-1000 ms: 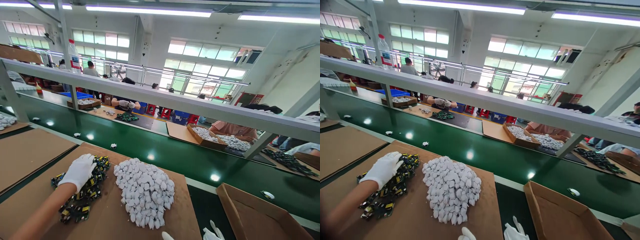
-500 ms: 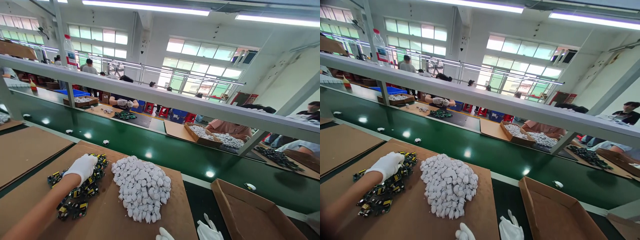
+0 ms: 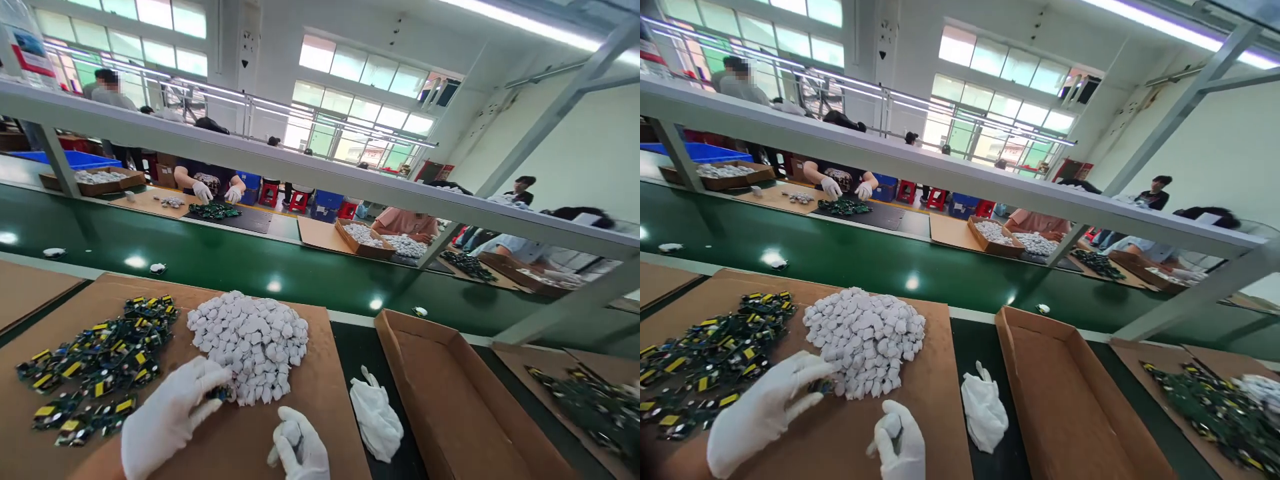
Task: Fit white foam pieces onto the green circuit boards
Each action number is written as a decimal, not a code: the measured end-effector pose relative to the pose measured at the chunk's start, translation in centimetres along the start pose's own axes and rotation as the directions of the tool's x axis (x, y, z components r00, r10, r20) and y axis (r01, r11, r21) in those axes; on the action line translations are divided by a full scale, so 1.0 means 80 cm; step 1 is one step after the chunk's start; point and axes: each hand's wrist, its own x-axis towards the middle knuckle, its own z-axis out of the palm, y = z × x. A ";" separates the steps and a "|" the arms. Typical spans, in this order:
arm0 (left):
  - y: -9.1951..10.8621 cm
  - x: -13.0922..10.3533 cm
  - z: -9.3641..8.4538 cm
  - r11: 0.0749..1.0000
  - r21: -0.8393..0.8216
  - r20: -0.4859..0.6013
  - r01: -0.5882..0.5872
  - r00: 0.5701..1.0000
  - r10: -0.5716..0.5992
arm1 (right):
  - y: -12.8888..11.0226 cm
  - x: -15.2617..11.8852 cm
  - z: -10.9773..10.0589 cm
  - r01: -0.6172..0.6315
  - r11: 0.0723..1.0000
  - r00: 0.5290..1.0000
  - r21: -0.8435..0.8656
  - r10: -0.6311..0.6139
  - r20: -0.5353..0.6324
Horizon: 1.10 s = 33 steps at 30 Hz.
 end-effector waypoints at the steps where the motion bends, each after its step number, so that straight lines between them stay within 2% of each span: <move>1: 0.019 -0.002 0.020 1.000 0.015 0.074 -0.026 0.997 0.025 | 0.000 0.000 0.002 -0.015 1.000 1.000 -0.004 0.015 0.004; 2: 0.035 -0.003 0.037 0.997 0.039 0.171 -0.060 0.984 0.053 | -0.001 -0.001 0.004 -0.029 1.000 1.000 -0.005 0.029 0.009; 4: 0.060 -0.006 0.064 0.991 0.079 0.365 -0.109 0.928 0.073 | -0.001 -0.001 0.005 -0.049 0.999 0.999 -0.003 0.049 0.015; 6: 0.070 -0.009 0.075 0.994 0.045 0.461 -0.102 0.885 0.070 | -0.001 -0.001 0.000 -0.053 0.999 0.999 0.002 0.053 0.006; 7: 0.069 -0.011 0.075 0.997 0.004 0.456 -0.072 0.888 0.062 | -0.002 -0.001 -0.004 -0.048 0.999 0.999 0.004 0.048 -0.006; 10: 0.052 -0.018 0.062 0.990 -0.138 0.330 0.000 0.943 0.046 | -0.003 -0.002 -0.019 -0.016 1.000 0.999 -0.001 0.016 -0.046; 12: 0.041 -0.021 0.052 0.982 -0.190 0.261 -0.001 0.964 0.052 | -0.003 -0.005 -0.026 0.003 1.000 0.998 -0.007 -0.003 -0.057; 14: 0.037 -0.020 0.049 0.979 -0.204 0.251 -0.016 0.966 0.068 | -0.002 -0.008 -0.027 0.012 1.000 0.999 -0.012 -0.013 -0.049; 16: 0.041 -0.016 0.054 0.985 -0.174 0.313 -0.019 0.947 0.074 | 0.000 -0.011 -0.023 0.017 1.000 0.999 -0.018 -0.017 -0.033; 19: 0.058 -0.003 0.065 0.993 -0.116 0.476 0.026 0.879 0.032 | 0.006 -0.013 -0.013 0.020 0.999 1.000 -0.031 -0.020 -0.008; 21: 0.070 0.004 0.073 0.989 -0.085 0.549 0.118 0.834 -0.052 | 0.012 -0.012 -0.006 0.020 0.999 1.000 -0.042 -0.019 0.009; 24: 0.083 0.009 0.084 0.963 -0.028 0.576 0.268 0.792 -0.204 | 0.025 -0.011 -0.004 0.017 0.997 1.000 -0.080 -0.016 0.013; 28: 0.090 0.010 0.092 0.943 0.006 0.543 0.332 0.791 -0.282 | 0.039 -0.013 -0.011 0.016 0.984 1.000 -0.177 -0.017 -0.002; 33: 0.093 0.015 0.082 0.939 0.016 0.546 0.345 0.783 -0.297 | 0.036 -0.009 -0.013 0.105 0.941 0.994 -0.322 -0.111 -0.002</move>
